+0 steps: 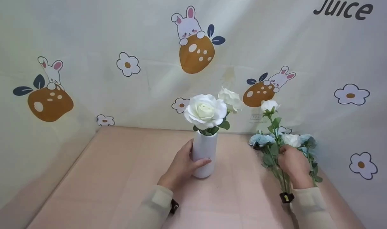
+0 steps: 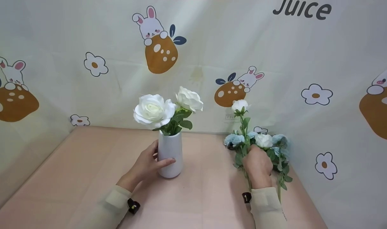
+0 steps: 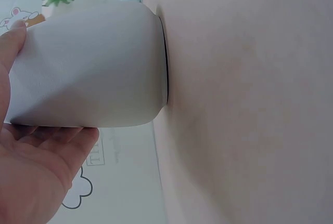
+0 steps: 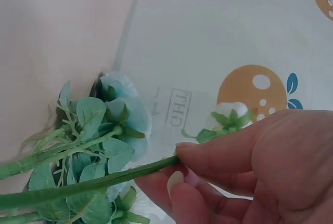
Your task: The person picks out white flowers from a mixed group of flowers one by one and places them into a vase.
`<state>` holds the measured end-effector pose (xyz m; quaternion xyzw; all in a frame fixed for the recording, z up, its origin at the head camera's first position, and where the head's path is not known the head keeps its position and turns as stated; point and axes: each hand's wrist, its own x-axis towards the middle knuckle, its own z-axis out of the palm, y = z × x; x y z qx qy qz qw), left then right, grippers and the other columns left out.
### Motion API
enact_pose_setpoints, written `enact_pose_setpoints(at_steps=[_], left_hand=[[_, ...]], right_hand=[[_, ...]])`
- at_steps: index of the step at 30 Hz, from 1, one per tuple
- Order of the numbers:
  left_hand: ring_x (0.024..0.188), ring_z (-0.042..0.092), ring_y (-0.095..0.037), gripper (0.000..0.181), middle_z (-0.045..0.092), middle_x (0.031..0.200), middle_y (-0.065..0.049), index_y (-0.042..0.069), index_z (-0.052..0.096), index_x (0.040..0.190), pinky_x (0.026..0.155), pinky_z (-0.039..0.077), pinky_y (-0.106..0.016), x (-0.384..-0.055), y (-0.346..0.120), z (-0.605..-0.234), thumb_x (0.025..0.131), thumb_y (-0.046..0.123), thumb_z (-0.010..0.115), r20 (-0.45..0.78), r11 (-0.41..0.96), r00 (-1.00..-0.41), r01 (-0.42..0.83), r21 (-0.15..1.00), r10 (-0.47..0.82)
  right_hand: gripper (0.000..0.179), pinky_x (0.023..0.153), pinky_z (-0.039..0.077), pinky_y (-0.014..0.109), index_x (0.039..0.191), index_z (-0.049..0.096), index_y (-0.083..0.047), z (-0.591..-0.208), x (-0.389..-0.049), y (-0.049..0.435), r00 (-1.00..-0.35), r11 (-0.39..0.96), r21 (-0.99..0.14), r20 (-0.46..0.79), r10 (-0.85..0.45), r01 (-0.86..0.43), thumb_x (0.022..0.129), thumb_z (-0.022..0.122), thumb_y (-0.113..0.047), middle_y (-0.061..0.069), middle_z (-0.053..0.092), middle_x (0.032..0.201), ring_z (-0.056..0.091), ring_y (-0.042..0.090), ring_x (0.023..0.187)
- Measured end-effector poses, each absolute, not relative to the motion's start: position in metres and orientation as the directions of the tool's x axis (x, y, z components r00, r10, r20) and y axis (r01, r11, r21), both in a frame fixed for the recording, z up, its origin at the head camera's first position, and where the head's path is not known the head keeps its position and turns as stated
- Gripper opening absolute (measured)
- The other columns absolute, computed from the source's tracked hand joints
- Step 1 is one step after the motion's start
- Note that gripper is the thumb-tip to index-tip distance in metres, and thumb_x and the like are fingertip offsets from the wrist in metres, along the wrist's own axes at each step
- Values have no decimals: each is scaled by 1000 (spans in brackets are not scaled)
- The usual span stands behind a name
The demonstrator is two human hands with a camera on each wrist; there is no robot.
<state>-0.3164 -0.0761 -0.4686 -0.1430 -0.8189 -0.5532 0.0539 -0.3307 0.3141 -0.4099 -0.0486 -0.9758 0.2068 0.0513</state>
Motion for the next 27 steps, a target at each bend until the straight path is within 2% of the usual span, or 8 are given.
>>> enact_pose_setpoints(at_steps=[1, 4, 10, 13, 20, 27], left_hand=[[147, 59, -30, 91, 59, 160, -7, 14, 43, 165, 127, 46, -58, -316, -76, -469, 92, 38, 91, 246, 345, -954, 293, 892, 174], [147, 60, -29, 90, 59, 160, -6, 15, 43, 165, 127, 47, -58, -317, -76, -469, 92, 38, 91, 242, 342, -955, 288, 894, 171], [148, 59, -30, 91, 58, 161, -6, 16, 42, 166, 127, 46, -59, -316, -76, -469, 93, 39, 90, 239, 337, -956, 284, 898, 169], [148, 58, -30, 91, 58, 162, -6, 16, 43, 166, 127, 45, -59, -317, -75, -469, 92, 39, 91, 235, 333, -957, 280, 900, 167], [149, 57, -30, 92, 57, 162, -5, 17, 42, 166, 128, 45, -59, -318, -75, -469, 92, 39, 91, 226, 344, -960, 271, 899, 166], [149, 58, -29, 90, 58, 162, -5, 16, 43, 166, 128, 45, -57, -317, -76, -470, 93, 39, 90, 245, 340, -954, 290, 895, 172]], right_hand=[[48, 53, 40, 35, 144, 63, 3, -410, -330, 313, -988, 909, -412, 98, 118, 67, 102, 43, -9, 29, 74, 116, 57, 25, 65], [45, 51, 41, 37, 142, 65, 0, -409, -329, 311, -980, 904, -425, 153, 129, 53, 105, 43, -14, 27, 76, 107, 57, 27, 62], [38, 58, 53, 46, 140, 65, 1, -407, -326, 305, -959, 899, -438, 254, 127, 3, 112, 51, -20, 30, 74, 127, 68, 29, 70], [37, 58, 54, 46, 140, 65, 1, -405, -325, 301, -952, 896, -443, 278, 128, -9, 112, 56, -21, 29, 74, 129, 71, 31, 74], [34, 58, 54, 45, 137, 68, -3, -401, -322, 293, -932, 886, -462, 334, 141, -32, 112, 61, -25, 27, 77, 125, 74, 34, 80], [31, 67, 60, 55, 134, 70, -4, -399, -316, 287, -905, 876, -475, 404, 136, -80, 110, 64, -24, 25, 78, 120, 76, 39, 85]])
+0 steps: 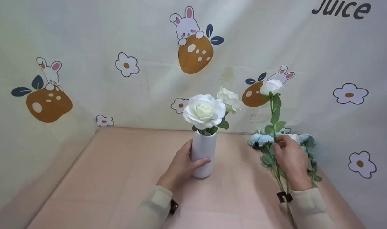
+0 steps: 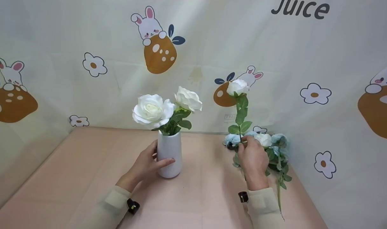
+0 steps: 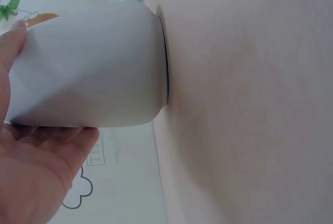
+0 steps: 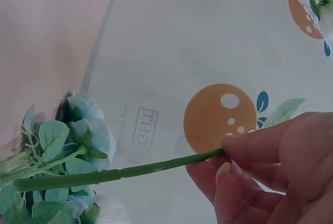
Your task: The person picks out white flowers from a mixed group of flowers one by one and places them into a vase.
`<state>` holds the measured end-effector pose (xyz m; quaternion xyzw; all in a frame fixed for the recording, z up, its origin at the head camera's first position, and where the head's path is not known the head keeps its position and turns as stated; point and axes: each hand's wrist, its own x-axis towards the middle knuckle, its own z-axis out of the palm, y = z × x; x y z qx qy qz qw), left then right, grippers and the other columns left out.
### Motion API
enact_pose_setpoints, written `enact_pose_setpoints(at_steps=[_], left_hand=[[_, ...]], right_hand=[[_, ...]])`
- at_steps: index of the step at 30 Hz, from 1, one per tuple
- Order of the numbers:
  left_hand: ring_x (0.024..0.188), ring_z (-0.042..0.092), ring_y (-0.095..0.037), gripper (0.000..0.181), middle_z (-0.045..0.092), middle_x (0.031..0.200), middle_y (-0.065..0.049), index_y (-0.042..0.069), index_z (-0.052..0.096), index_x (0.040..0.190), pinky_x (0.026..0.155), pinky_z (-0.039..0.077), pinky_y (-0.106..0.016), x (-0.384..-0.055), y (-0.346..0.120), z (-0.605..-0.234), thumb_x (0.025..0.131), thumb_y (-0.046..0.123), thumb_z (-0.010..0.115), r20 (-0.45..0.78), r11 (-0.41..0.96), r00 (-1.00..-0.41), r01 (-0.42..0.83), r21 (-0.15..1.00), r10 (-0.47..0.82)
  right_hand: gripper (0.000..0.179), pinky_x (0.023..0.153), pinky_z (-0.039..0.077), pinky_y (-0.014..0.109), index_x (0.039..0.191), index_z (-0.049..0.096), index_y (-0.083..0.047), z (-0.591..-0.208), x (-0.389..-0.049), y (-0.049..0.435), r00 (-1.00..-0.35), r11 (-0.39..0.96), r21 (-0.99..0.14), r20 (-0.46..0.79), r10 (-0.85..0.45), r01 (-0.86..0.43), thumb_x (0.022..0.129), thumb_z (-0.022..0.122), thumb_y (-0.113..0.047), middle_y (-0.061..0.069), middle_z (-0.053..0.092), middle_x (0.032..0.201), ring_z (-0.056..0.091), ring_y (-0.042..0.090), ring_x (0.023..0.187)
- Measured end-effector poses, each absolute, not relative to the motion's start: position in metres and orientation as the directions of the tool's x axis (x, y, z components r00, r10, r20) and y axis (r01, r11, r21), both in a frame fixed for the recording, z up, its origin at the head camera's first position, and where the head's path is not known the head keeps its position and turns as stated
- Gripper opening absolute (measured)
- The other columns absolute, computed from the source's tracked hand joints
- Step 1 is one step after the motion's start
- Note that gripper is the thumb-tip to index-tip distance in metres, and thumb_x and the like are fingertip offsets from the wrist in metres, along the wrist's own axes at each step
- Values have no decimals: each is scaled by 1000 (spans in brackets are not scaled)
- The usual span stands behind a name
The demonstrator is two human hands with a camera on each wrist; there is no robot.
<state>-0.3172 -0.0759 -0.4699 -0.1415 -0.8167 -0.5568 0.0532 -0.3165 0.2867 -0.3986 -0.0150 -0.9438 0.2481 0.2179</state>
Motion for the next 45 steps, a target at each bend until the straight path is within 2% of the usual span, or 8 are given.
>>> enact_pose_setpoints(at_steps=[8, 18, 24, 31, 39, 45], left_hand=[[146, 60, -29, 90, 60, 159, -5, 16, 44, 165, 127, 46, -58, -316, -76, -469, 91, 37, 92, 240, 329, -958, 280, 902, 159], [146, 60, -30, 89, 60, 159, -6, 16, 44, 165, 127, 46, -59, -315, -76, -469, 92, 36, 91, 252, 328, -953, 295, 898, 168], [147, 59, -30, 89, 59, 160, -5, 16, 44, 165, 127, 45, -60, -316, -76, -469, 92, 37, 91, 242, 321, -956, 284, 904, 166], [148, 58, -30, 91, 58, 161, -5, 17, 43, 166, 127, 45, -61, -317, -75, -469, 92, 37, 91, 225, 328, -961, 267, 906, 159], [150, 57, -31, 93, 57, 163, -6, 15, 41, 167, 128, 44, -59, -316, -76, -470, 92, 38, 91, 229, 355, -961, 272, 895, 158], [150, 56, -31, 93, 57, 163, -6, 16, 41, 167, 128, 43, -60, -317, -76, -469, 92, 39, 91, 229, 356, -960, 272, 894, 161]], right_hand=[[26, 66, 58, 52, 126, 72, -4, -394, -310, 280, -871, 864, -484, 476, 123, -142, 108, 69, -24, 21, 80, 109, 75, 35, 81], [25, 66, 58, 52, 122, 71, -3, -386, -301, 269, -846, 859, -477, 522, 108, -185, 107, 72, -23, 22, 79, 106, 74, 33, 79], [26, 65, 57, 50, 125, 71, -4, -381, -297, 264, -836, 850, -484, 540, 101, -210, 107, 72, -22, 21, 79, 105, 74, 33, 80], [24, 64, 54, 41, 125, 72, -6, -375, -291, 258, -822, 835, -503, 558, 115, -224, 107, 73, -22, 19, 79, 103, 75, 34, 86], [23, 67, 57, 45, 124, 75, -8, -372, -287, 251, -782, 826, -496, 612, 116, -266, 105, 76, -21, 17, 80, 101, 77, 34, 86], [25, 65, 53, 37, 126, 76, -6, -370, -285, 247, -771, 824, -493, 627, 112, -281, 105, 76, -19, 17, 79, 100, 75, 31, 82]])
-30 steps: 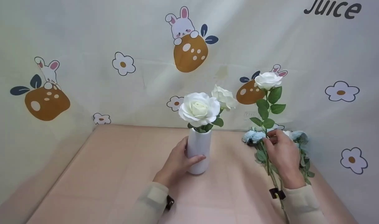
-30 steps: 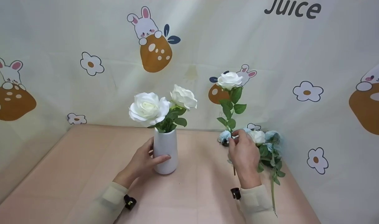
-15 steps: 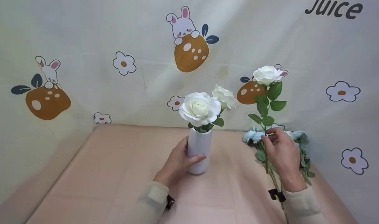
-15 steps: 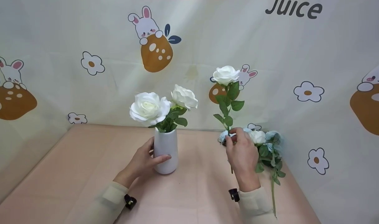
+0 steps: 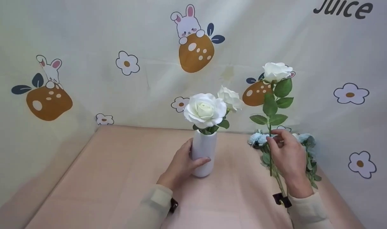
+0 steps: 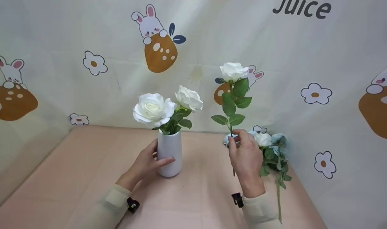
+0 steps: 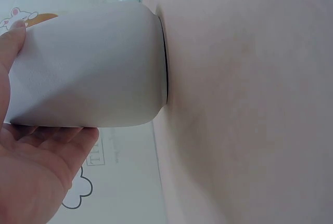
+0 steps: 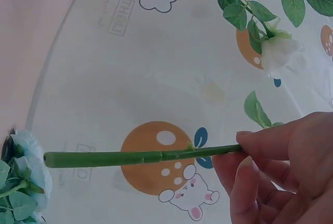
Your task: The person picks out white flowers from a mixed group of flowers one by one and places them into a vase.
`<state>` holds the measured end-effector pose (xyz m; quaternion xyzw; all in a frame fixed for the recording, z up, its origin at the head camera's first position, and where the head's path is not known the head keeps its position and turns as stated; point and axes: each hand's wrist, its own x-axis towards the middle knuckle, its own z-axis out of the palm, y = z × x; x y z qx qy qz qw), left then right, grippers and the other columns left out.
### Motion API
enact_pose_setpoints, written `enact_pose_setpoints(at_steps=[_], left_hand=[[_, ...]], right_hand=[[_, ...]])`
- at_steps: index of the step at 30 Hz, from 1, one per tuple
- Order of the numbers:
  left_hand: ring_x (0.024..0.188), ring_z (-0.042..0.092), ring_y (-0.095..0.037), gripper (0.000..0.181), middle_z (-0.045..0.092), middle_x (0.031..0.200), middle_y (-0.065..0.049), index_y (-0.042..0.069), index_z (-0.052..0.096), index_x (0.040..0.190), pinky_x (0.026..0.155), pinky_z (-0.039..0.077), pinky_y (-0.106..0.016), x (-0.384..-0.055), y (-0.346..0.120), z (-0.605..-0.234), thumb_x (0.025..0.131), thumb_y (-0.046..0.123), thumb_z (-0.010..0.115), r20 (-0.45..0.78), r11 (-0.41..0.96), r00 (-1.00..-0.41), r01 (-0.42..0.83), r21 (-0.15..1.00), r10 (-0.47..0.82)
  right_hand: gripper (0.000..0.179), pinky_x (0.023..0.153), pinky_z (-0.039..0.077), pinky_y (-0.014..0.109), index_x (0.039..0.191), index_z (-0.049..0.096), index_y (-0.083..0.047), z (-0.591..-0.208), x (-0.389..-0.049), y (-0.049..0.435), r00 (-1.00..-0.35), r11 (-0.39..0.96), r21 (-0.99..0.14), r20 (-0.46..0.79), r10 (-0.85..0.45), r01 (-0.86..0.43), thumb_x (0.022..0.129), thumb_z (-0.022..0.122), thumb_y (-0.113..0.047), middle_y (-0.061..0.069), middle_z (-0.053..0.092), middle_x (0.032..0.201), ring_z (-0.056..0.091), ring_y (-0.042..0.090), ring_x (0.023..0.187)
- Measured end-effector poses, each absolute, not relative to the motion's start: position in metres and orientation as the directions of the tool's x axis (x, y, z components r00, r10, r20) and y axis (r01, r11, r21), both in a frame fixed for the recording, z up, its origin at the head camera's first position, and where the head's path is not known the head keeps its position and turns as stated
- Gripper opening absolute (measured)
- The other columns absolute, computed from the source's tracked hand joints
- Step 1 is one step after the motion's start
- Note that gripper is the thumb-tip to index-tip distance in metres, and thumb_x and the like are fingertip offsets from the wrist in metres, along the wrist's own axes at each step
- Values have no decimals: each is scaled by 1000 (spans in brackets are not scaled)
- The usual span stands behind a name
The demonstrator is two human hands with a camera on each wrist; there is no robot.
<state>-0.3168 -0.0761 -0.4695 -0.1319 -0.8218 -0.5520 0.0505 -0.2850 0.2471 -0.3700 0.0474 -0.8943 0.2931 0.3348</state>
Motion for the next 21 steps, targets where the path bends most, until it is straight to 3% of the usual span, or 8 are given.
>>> enact_pose_setpoints(at_steps=[9, 16, 21], left_hand=[[150, 57, -31, 93, 57, 163, -6, 17, 41, 167, 128, 44, -61, -317, -76, -468, 92, 38, 91, 227, 364, -961, 269, 892, 156], [148, 58, -31, 92, 58, 161, -7, 14, 42, 166, 127, 45, -60, -317, -76, -468, 92, 38, 91, 235, 355, -959, 277, 893, 157], [146, 60, -30, 90, 59, 159, -8, 13, 42, 165, 126, 47, -58, -316, -75, -469, 93, 35, 91, 243, 354, -956, 287, 890, 164]], right_hand=[[28, 65, 51, 24, 130, 76, -4, -363, -280, 237, -759, 816, -496, 641, 114, -297, 105, 76, -17, 16, 81, 104, 74, 28, 84], [26, 70, 54, 25, 128, 76, -2, -355, -278, 224, -725, 787, -504, 681, 108, -356, 105, 75, -15, 16, 83, 105, 78, 30, 86], [26, 72, 49, 11, 129, 77, -4, -350, -277, 212, -702, 740, -535, 702, 120, -409, 105, 74, -14, 14, 84, 107, 80, 32, 89]])
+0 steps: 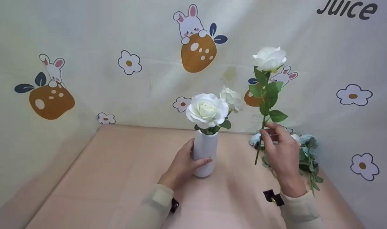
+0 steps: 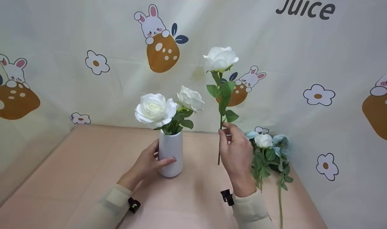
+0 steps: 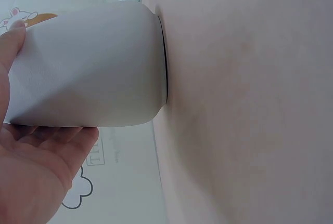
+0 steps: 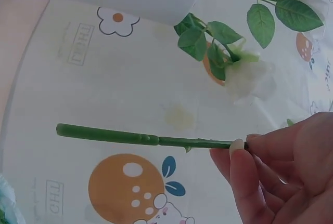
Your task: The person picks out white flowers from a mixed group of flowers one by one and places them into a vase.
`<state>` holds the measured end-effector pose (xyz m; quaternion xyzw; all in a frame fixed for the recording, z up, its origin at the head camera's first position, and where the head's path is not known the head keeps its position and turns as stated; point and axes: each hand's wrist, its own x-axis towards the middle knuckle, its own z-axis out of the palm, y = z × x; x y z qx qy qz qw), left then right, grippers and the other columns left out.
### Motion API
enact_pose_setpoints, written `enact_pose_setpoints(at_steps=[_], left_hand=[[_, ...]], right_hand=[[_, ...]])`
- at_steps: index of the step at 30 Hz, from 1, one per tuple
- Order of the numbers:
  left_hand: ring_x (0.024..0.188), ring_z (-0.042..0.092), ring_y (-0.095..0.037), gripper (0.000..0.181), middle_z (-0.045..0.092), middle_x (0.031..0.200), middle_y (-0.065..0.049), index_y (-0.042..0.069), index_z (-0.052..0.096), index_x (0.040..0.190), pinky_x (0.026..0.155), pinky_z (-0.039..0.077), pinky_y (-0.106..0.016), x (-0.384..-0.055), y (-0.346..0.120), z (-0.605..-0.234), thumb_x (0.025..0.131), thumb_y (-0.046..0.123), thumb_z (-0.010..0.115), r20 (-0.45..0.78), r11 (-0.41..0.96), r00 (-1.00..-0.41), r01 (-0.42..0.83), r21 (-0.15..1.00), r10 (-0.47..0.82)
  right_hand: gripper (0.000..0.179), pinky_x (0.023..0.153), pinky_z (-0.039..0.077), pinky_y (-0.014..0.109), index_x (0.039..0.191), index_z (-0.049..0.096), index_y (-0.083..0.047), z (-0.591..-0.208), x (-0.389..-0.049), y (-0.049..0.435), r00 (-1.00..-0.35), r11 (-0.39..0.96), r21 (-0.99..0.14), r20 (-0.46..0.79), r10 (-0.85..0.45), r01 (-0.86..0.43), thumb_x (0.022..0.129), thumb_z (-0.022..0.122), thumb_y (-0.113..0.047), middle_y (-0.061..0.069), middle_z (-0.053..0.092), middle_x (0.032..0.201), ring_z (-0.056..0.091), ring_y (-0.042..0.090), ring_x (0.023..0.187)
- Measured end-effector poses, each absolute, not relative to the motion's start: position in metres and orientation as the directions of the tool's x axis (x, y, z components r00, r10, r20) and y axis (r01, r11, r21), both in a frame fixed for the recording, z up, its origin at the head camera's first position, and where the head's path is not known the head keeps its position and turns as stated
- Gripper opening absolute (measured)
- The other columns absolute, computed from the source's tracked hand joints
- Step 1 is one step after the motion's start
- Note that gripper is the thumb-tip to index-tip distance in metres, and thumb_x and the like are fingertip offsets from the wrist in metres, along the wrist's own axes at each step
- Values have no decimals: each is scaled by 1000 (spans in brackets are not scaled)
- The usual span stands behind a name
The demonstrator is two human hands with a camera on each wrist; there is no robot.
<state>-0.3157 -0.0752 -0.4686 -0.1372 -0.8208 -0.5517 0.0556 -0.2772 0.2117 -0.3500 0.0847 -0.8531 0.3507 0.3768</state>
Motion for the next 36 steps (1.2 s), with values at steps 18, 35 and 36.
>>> enact_pose_setpoints(at_steps=[18, 35, 36], left_hand=[[150, 56, -30, 95, 56, 163, -5, 17, 39, 168, 129, 44, -60, -315, -72, -468, 92, 41, 91, 182, 367, -972, 225, 903, 146], [147, 59, -33, 91, 59, 160, -8, 14, 42, 166, 125, 47, -61, -316, -75, -469, 92, 36, 91, 218, 347, -962, 262, 900, 161], [147, 59, -32, 91, 58, 160, -7, 15, 42, 166, 126, 47, -61, -316, -75, -469, 92, 36, 91, 218, 352, -963, 262, 898, 161]], right_hand=[[20, 57, 61, 19, 124, 76, -3, -334, -273, 162, -696, 510, -646, 707, 122, -567, 104, 74, -6, 12, 79, 99, 71, -2, 79], [21, 63, 64, 21, 121, 66, 10, -329, -264, 141, -594, 282, -627, 779, 202, -726, 106, 71, -3, 14, 74, 105, 79, 5, 90], [20, 63, 64, 21, 121, 66, 10, -330, -264, 140, -582, 270, -617, 787, 206, -739, 106, 70, -3, 14, 74, 106, 79, 6, 91]])
